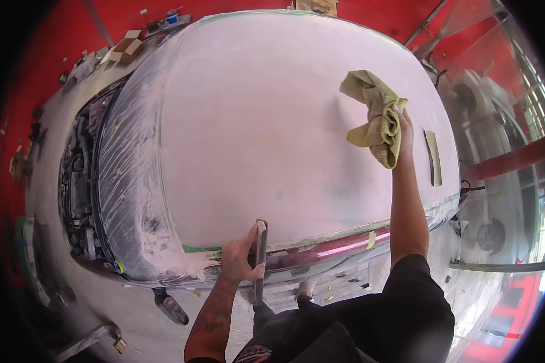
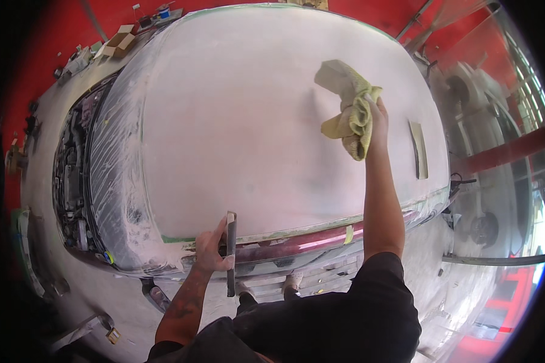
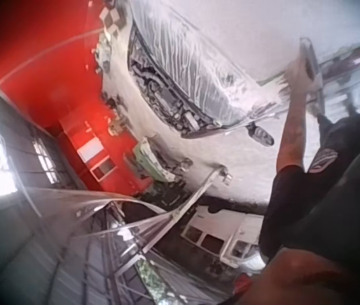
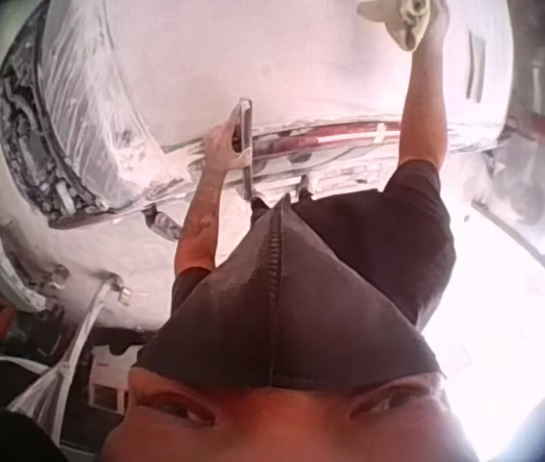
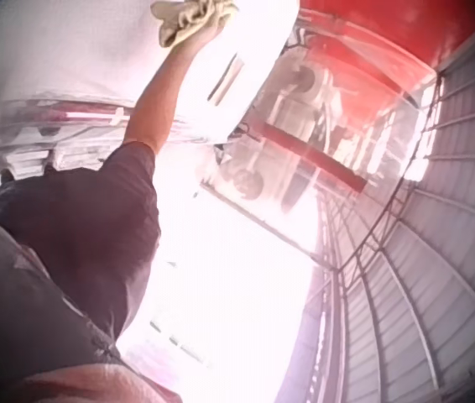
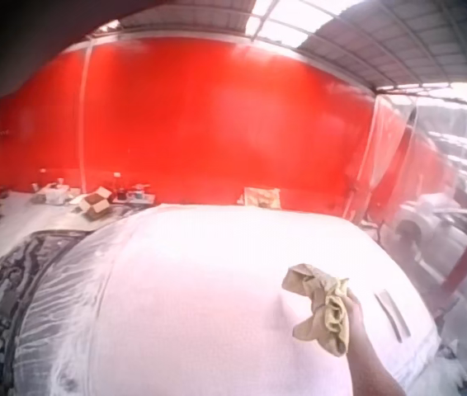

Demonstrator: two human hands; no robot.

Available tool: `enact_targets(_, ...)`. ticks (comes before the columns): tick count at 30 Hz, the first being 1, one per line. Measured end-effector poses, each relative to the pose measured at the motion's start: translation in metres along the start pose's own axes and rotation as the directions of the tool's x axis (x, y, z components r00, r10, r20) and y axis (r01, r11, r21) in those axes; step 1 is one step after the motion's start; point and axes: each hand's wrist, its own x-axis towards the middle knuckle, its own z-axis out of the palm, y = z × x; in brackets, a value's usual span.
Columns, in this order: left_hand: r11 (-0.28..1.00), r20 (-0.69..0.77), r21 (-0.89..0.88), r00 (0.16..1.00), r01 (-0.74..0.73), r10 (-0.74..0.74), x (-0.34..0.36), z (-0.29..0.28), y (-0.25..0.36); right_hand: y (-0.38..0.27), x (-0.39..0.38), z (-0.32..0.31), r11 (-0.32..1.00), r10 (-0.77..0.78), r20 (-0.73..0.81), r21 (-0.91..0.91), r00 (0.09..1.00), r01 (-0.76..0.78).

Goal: The person wipes the car roof with a cloth, feels the surface by hand, and sands the car roof using a sanding block.

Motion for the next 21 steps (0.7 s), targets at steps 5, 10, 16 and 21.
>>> enact_targets(5,1.0,-0.001,0.015,1.0,0.01,-0.01,0.001,0.001,0.003,-0.004,0.076,-0.161,0.977,0.057,-0.234,-0.186,0.971,-0.102)
enact_targets(10,1.0,0.021,0.006,1.0,0.021,-0.021,-0.007,0.003,0.002,0.084,0.121,-0.148,-0.17,-0.032,-0.503,-0.849,0.864,-0.501)
enact_targets(16,1.0,0.11,-0.014,0.994,0.027,-0.025,0.003,-0.001,0.01,0.123,0.2,-0.001,-0.254,-0.066,-0.225,-0.938,0.972,-0.235)
enact_targets(21,0.994,0.126,-0.036,0.987,0.101,-0.095,0.007,-0.007,0.014,0.175,0.189,0.218,-0.246,0.055,0.208,-0.945,0.977,0.215)
